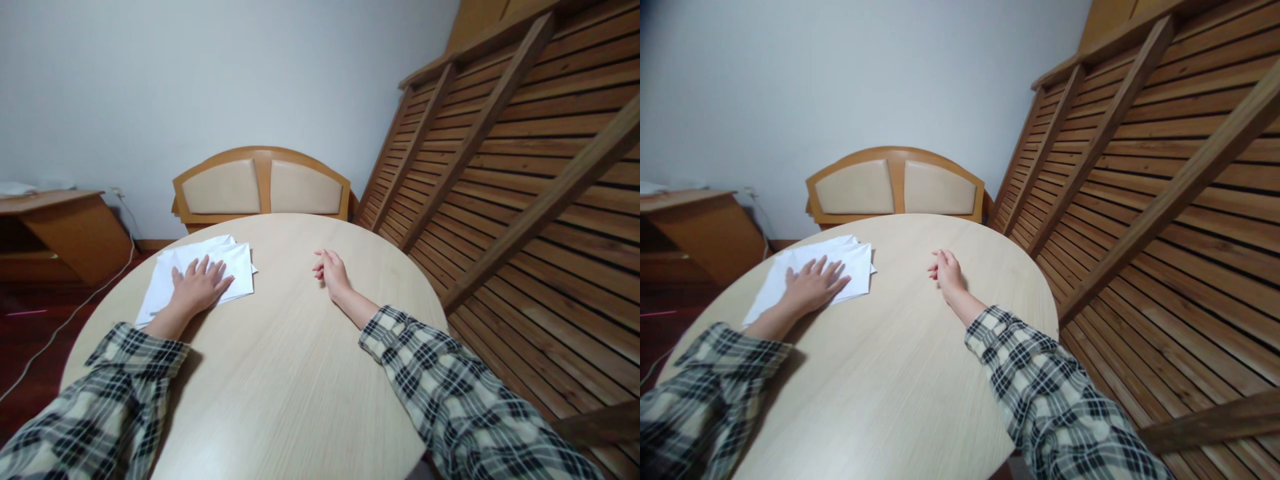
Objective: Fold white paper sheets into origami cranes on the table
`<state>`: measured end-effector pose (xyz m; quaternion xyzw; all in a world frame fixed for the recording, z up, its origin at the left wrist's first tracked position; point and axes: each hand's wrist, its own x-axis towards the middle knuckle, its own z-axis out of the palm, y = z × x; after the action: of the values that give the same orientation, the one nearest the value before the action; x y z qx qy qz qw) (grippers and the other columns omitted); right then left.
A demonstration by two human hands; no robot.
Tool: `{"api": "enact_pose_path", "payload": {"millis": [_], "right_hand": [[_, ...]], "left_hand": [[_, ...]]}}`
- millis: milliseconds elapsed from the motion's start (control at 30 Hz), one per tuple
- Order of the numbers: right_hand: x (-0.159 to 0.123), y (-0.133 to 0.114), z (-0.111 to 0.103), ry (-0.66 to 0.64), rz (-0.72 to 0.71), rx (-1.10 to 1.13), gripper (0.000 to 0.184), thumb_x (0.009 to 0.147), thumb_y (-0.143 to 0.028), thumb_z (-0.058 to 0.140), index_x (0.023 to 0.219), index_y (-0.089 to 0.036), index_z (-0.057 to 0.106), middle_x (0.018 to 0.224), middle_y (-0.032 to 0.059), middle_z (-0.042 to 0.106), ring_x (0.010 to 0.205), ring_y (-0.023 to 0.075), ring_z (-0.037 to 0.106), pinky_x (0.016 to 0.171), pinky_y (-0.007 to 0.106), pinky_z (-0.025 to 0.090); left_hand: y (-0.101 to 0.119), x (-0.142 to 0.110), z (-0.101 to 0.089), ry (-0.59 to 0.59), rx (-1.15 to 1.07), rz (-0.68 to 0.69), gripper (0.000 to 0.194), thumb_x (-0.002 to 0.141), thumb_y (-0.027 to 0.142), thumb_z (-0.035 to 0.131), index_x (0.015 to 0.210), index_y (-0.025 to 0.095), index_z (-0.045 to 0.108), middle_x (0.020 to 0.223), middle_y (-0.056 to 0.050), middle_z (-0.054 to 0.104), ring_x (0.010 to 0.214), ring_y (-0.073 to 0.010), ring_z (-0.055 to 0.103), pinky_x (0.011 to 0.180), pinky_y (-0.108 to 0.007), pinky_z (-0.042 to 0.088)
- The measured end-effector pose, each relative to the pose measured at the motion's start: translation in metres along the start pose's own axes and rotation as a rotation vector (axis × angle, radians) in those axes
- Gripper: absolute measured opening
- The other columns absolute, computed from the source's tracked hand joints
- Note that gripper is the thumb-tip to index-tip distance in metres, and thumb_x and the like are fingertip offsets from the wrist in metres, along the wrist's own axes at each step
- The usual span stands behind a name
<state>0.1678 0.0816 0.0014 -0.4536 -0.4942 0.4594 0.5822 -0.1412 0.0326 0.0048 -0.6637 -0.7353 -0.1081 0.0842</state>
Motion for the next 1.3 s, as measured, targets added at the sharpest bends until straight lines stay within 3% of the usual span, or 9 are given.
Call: {"api": "enact_pose_path", "payload": {"millis": [100,167,233,333,500,600,700,800,1300], "right_hand": [[0.003,-0.002,-0.004,0.001,-0.089,-0.14,0.022,0.09,-0.03,0.043,0.106,-0.019,0.054,0.082,0.0019,0.062,0.06,0.0103,0.059,0.053,0.021,0.046],[0.001,-0.006,-0.009,-0.009,-0.247,-0.345,0.025,0.087,-0.024,0.047,0.11,-0.018,0.055,0.103,0.0085,0.063,0.085,0.0148,0.064,0.074,0.029,0.053],[-0.006,-0.011,-0.015,-0.047,-0.436,-0.624,0.035,0.084,-0.02,0.051,0.118,-0.017,0.057,0.125,0.013,0.057,0.116,0.0199,0.055,0.101,0.037,0.043],[-0.021,-0.019,-0.026,-0.083,-0.507,-1.007,0.052,0.087,-0.024,0.052,0.138,-0.021,0.047,0.153,0.0104,0.033,0.144,0.025,0.025,0.118,0.047,0.018],[-0.046,-0.024,-0.037,-0.151,-0.43,-1.273,0.062,0.095,-0.052,0.04,0.152,-0.032,0.025,0.163,0.0038,0.002,0.15,0.0293,0.001,0.116,0.06,0.002],[-0.055,-0.018,-0.04,-0.331,-0.242,-1.315,0.067,0.092,-0.067,0.031,0.151,-0.034,0.025,0.162,0.0082,0.008,0.149,0.0348,0.004,0.111,0.067,0.002],[-0.059,-0.011,-0.04,-0.443,-0.154,-1.351,0.071,0.09,-0.072,0.025,0.148,-0.032,0.034,0.159,0.0126,0.02,0.148,0.037,0.01,0.11,0.07,0.0],[-0.059,-0.008,-0.04,-0.429,-0.168,-1.368,0.07,0.09,-0.071,0.027,0.148,-0.031,0.036,0.159,0.0132,0.021,0.147,0.0371,0.012,0.11,0.069,0.0],[-0.06,-0.01,-0.038,-0.413,-0.163,-1.363,0.066,0.092,-0.066,0.031,0.147,-0.031,0.038,0.158,0.013,0.023,0.147,0.0373,0.015,0.11,0.069,0.002]], "left_hand": [[0.019,-0.006,-0.011,0.275,0.024,0.132,0.051,0.094,0.04,0.031,0.137,0.02,0.05,0.156,-0.016,0.03,0.144,-0.0373,0.023,0.112,-0.067,0.007],[0.039,-0.012,-0.015,0.369,-0.039,0.204,0.049,0.095,0.034,0.03,0.138,0.018,0.049,0.156,-0.015,0.03,0.145,-0.0335,0.022,0.115,-0.06,0.012],[0.064,-0.02,-0.014,0.381,-0.129,0.287,0.048,0.095,0.033,0.034,0.139,0.021,0.046,0.157,-0.013,0.03,0.145,-0.0307,0.024,0.116,-0.055,0.018],[0.1,-0.035,-0.006,0.347,-0.219,0.383,0.05,0.096,0.037,0.037,0.143,0.021,0.04,0.158,-0.013,0.024,0.145,-0.0292,0.022,0.116,-0.051,0.023],[0.134,-0.046,0.004,0.34,-0.281,0.39,0.06,0.096,0.047,0.038,0.149,0.018,0.031,0.16,-0.017,0.015,0.147,-0.0322,0.016,0.116,-0.051,0.02],[0.139,-0.044,0.007,0.305,-0.279,0.348,0.065,0.095,0.051,0.038,0.151,0.019,0.027,0.161,-0.017,0.013,0.147,-0.0345,0.014,0.115,-0.054,0.02],[0.139,-0.042,0.01,0.063,-0.188,0.365,0.063,0.094,0.056,0.035,0.146,0.022,0.04,0.156,-0.016,0.03,0.142,-0.0407,0.025,0.111,-0.061,0.022],[0.14,-0.042,0.012,-0.094,-0.11,0.399,0.062,0.094,0.059,0.029,0.143,0.024,0.046,0.151,-0.015,0.04,0.139,-0.0429,0.032,0.109,-0.062,0.022],[0.137,-0.041,0.012,-0.066,-0.126,0.398,0.06,0.095,0.057,0.027,0.141,0.024,0.048,0.15,-0.012,0.043,0.137,-0.039,0.035,0.109,-0.058,0.026]]}}
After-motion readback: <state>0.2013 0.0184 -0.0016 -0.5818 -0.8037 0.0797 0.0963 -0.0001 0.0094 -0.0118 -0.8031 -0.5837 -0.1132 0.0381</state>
